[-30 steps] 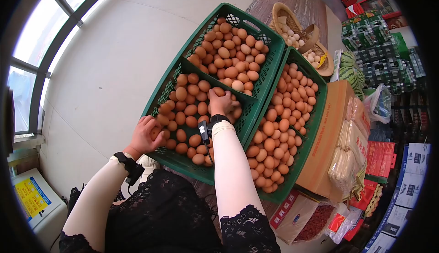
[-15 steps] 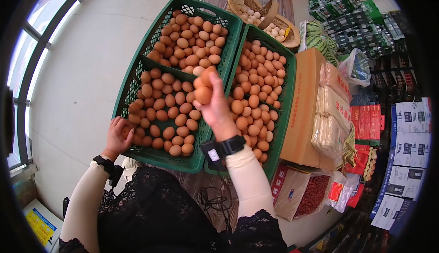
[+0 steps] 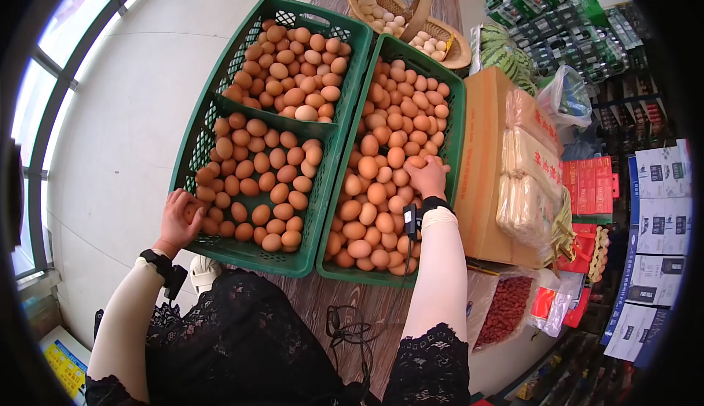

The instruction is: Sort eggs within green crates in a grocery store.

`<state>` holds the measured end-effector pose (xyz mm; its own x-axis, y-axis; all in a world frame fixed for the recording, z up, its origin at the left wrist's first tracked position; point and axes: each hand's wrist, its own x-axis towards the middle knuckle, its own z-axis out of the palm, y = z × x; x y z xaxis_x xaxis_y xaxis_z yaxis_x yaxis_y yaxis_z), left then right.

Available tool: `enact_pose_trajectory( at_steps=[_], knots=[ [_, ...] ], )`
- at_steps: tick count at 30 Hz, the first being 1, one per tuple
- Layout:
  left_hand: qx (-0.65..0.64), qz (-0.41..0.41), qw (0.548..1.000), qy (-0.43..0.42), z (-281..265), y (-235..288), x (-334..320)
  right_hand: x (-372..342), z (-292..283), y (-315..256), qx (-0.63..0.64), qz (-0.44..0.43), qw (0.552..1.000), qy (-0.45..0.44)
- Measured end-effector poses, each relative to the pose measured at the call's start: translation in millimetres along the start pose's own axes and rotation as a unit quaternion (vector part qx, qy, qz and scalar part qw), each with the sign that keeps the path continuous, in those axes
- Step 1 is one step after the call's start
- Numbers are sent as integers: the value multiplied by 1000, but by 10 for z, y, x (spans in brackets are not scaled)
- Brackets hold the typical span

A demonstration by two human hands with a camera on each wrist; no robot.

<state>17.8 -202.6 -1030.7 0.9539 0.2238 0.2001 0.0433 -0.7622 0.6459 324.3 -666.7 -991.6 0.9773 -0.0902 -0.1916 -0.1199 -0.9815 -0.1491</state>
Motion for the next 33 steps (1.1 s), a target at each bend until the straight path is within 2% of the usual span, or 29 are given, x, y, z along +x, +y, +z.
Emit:
enact_pose_trajectory(
  at_steps=[5, 8, 9, 10, 11, 13, 14, 17, 19, 20, 21, 22, 23, 25, 27, 30, 33],
  knots=[
    [2, 4, 1000, 8, -7, 15, 7, 245, 114, 235, -23, -4, 999, -41],
    [5, -4, 1000, 4, 0, 27, 3, 418, 253, 504, 34, -21, 997, -60],
    [5, -4, 1000, 4, 3, 27, -2, 374, 197, 528, 166, 17, 983, -80],
    [9, -6, 1000, 4, 4, 23, -3, 328, 152, 537, 296, 54, 949, -98],
    [12, -8, 1000, 6, 8, 23, -4, 281, 130, 525, 294, 52, 949, -98],
    [15, -5, 1000, 11, 2, 20, -2, 274, 133, 585, 406, 132, 899, -94],
    [19, 0, 1000, 11, 9, 27, 0, 270, 165, 607, 373, 113, 918, -77],
    [17, 2, 1000, 10, 7, 28, 1, 257, 217, 610, 350, 101, 930, -48],
    [22, -6, 1000, 9, 4, 48, -6, 294, 299, 668, 381, 106, 917, -54],
    [25, -10, 1000, 11, 3, 60, -5, 500, 513, 852, 333, 104, 936, 41],
    [27, -11, 1000, 10, -4, 62, -4, 532, 486, 789, 281, 101, 945, 135],
    [27, -12, 1000, 9, -6, 61, 0, 578, 391, 755, 213, 80, 970, 82],
    [27, -15, 999, 7, -7, 65, -1, 586, 385, 689, 213, 78, 971, 82],
    [31, -20, 999, 4, -13, 72, 13, 107, 171, -93, 227, -74, 960, 144],
    [34, -24, 999, -1, -7, 90, -1, 88, 247, -433, 139, -150, 975, 85],
    [46, -20, 999, 1, -6, 72, 18, 22, 282, -723, 89, -181, 978, 42],
    [47, -15, 999, 2, 3, 61, 0, 178, 558, -731, 38, -218, 973, 62]
  ],
)
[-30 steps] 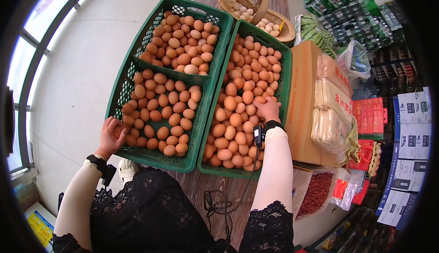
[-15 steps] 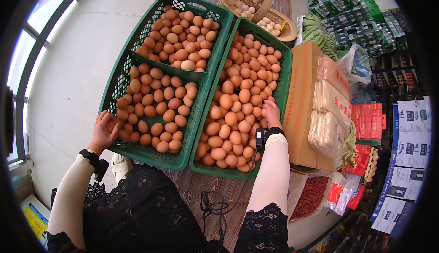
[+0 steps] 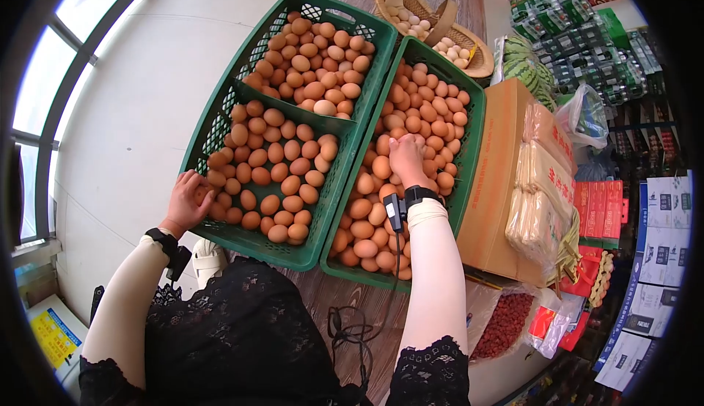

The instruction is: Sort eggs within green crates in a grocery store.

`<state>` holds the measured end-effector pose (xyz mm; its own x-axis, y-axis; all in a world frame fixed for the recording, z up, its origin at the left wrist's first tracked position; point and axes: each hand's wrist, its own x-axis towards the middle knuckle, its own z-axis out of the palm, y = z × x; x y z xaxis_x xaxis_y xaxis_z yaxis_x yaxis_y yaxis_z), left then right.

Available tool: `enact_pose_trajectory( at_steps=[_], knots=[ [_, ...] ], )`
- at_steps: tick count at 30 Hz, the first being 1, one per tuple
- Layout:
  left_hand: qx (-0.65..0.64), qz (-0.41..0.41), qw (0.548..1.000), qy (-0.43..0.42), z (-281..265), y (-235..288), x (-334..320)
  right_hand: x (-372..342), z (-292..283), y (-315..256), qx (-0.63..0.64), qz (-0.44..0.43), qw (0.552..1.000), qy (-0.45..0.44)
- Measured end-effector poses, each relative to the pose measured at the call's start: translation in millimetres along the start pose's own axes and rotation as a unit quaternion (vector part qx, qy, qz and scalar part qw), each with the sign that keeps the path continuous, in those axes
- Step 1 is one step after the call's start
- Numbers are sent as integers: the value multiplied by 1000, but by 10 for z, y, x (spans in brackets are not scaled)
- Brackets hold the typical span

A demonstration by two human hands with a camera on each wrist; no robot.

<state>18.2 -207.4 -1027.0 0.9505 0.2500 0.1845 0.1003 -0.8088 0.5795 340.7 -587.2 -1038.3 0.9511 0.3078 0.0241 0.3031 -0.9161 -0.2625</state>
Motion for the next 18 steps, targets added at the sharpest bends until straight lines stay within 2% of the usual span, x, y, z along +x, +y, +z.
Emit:
enact_pose_trajectory(
  at_steps=[3, 4, 6, 8, 10, 12, 14, 16, 18],
  knots=[
    [-25, 8, 1000, 3, -18, -35, -8, 72, -106, 14, -107, 32, 993, -36],
    [-34, 14, 999, 10, -7, -41, 2, 60, -137, -190, -99, 21, 994, -44],
    [-35, 5, 999, 6, -23, -33, 0, 15, -397, -595, -57, -29, 998, 15],
    [-25, 0, 1000, -8, -62, -16, 10, -101, -521, -1261, 176, -32, 980, -89],
    [-23, -3, 1000, -10, -62, -14, 10, -320, -554, -1926, 280, -16, 907, -315],
    [-21, -5, 1000, -10, -71, -27, -11, -560, -168, -2244, 251, -43, 858, -446],
    [-23, 4, 1000, -4, -65, -39, 1, -787, 261, -2358, 35, -225, 868, -442],
    [-29, 0, 1000, 7, -69, -39, 5, -1000, 419, -2500, -99, -181, 830, -519],
    [-30, -12, 999, -10, -74, -50, -3, -1107, 526, -2587, -207, -154, 753, -606]
  ],
)
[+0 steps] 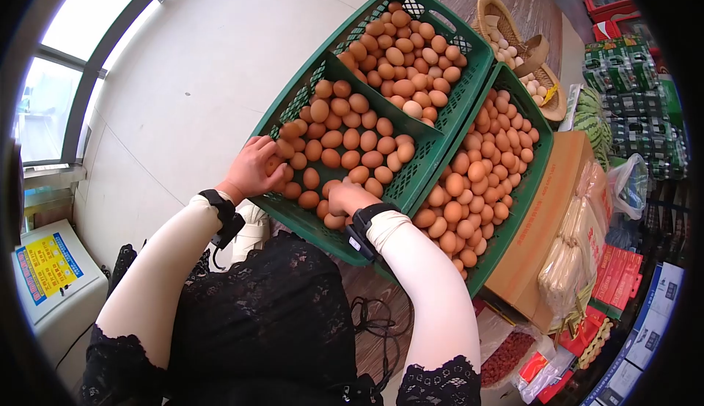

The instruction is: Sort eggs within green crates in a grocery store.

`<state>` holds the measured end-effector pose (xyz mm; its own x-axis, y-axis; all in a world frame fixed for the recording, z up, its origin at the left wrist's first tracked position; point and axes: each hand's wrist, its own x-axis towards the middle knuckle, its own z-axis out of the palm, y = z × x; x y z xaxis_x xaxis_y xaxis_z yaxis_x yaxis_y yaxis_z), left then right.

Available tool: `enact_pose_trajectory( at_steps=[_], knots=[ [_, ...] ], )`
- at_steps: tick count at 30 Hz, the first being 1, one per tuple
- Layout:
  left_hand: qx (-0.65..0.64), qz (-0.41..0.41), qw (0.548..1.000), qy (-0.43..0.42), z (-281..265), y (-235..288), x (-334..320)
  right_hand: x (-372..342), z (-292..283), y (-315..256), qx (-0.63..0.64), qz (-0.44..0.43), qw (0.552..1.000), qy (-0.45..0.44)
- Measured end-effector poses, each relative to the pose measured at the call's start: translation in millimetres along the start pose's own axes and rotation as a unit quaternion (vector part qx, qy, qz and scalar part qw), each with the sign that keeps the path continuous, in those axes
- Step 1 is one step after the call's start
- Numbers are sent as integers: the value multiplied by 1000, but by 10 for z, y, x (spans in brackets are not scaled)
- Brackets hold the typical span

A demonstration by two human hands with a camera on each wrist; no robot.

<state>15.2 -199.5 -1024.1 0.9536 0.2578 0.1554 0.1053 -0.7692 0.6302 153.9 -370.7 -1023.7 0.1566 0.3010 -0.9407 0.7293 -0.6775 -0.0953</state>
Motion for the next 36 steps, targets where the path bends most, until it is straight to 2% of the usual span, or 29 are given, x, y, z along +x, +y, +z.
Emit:
enact_pose_trajectory(
  at_steps=[1, 2, 5, 8, 10, 16, 22, 24, 28, 29, 32, 34, 36],
  knots=[
    [-5, 4, 1000, 4, -2, -1, 3, 5, 61, -30, 31, 9, 999, -17],
    [-5, -1, 1000, 6, -2, -1, -1, -11, 85, 21, 11, -18, 999, -47],
    [-16, 13, 1000, 14, 0, -27, 2, 42, 239, 47, -32, -29, 997, -66],
    [-15, 1, 1000, 12, 1, -19, -2, 86, 324, 82, -7, -7, 999, -48],
    [-21, 5, 1000, 15, -2, -32, 1, 78, 354, 96, -3, -37, 999, -32],
    [-38, 9, 999, 16, 7, -23, 2, 113, 534, 196, 42, -50, 996, -58],
    [-33, 13, 999, 12, 13, -12, 6, 199, 692, 370, 98, -73, 992, -35],
    [-25, 10, 1000, 10, 27, -22, 0, 251, 775, 392, 164, -73, 984, -14],
    [-27, 6, 1000, 4, 25, -7, 5, 173, 672, 385, 204, -71, 975, -44],
    [-28, 9, 1000, 3, 25, -9, 6, 275, 780, 388, 206, -87, 975, 20],
    [-15, 23, 1000, 5, 41, -9, -1, 106, 611, 311, 164, -81, 983, 14],
    [-21, 13, 1000, 7, 41, -10, 1, 31, 573, 287, 171, -92, 980, 48],
    [-17, 17, 1000, 4, 46, -18, -7, -24, 569, 268, 241, -102, 964, 56]
  ],
)
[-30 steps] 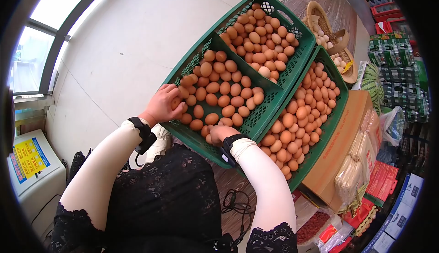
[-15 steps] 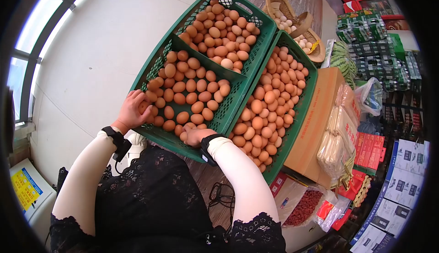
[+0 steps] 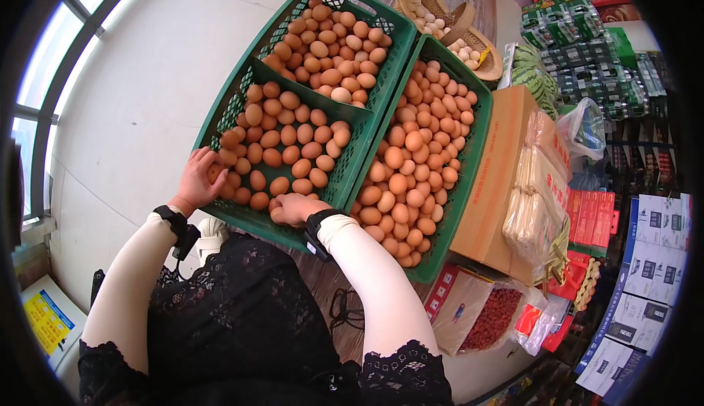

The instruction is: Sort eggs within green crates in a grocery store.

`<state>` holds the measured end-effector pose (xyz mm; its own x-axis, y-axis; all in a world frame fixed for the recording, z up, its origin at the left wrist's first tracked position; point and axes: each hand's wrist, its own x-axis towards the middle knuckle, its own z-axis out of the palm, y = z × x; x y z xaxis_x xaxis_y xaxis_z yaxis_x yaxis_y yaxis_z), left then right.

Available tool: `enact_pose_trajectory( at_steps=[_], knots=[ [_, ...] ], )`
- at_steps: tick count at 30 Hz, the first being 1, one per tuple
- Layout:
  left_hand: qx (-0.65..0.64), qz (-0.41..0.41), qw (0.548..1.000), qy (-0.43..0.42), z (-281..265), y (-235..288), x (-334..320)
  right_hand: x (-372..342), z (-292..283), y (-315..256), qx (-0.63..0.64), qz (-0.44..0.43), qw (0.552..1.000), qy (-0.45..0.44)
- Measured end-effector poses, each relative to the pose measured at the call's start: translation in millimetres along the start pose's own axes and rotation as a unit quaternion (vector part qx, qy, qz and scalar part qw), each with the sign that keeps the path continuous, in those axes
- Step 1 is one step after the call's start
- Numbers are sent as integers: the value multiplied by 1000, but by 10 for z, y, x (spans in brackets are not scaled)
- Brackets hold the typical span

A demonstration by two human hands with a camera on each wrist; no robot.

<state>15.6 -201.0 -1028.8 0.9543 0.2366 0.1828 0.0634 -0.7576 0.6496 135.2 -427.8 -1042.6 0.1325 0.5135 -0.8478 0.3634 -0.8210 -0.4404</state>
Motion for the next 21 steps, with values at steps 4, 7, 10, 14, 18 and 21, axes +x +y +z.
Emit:
enact_pose_trajectory(
  at_steps=[4, 7, 10, 14, 18, 21],
  knots=[
    [13, -1, 1000, 1, 14, 5, 9, -235, -126, 50, 103, -178, 971, 118],
    [8, 0, 1000, 3, 1, 19, 4, -1023, -409, 113, 325, -199, 911, 159],
    [6, 5, 1000, 4, 1, 24, 14, -1738, -470, 543, 486, -159, 831, 220],
    [10, 9, 1000, 7, 8, 42, 18, -1820, 39, 1134, 489, 0, 826, 281],
    [21, 9, 1000, 2, 23, 27, 3, -1603, 485, 1206, 272, 98, 916, 278],
    [22, 13, 1000, 0, 16, 38, 6, -1488, 583, 1160, 109, 75, 930, 342]
  ],
)
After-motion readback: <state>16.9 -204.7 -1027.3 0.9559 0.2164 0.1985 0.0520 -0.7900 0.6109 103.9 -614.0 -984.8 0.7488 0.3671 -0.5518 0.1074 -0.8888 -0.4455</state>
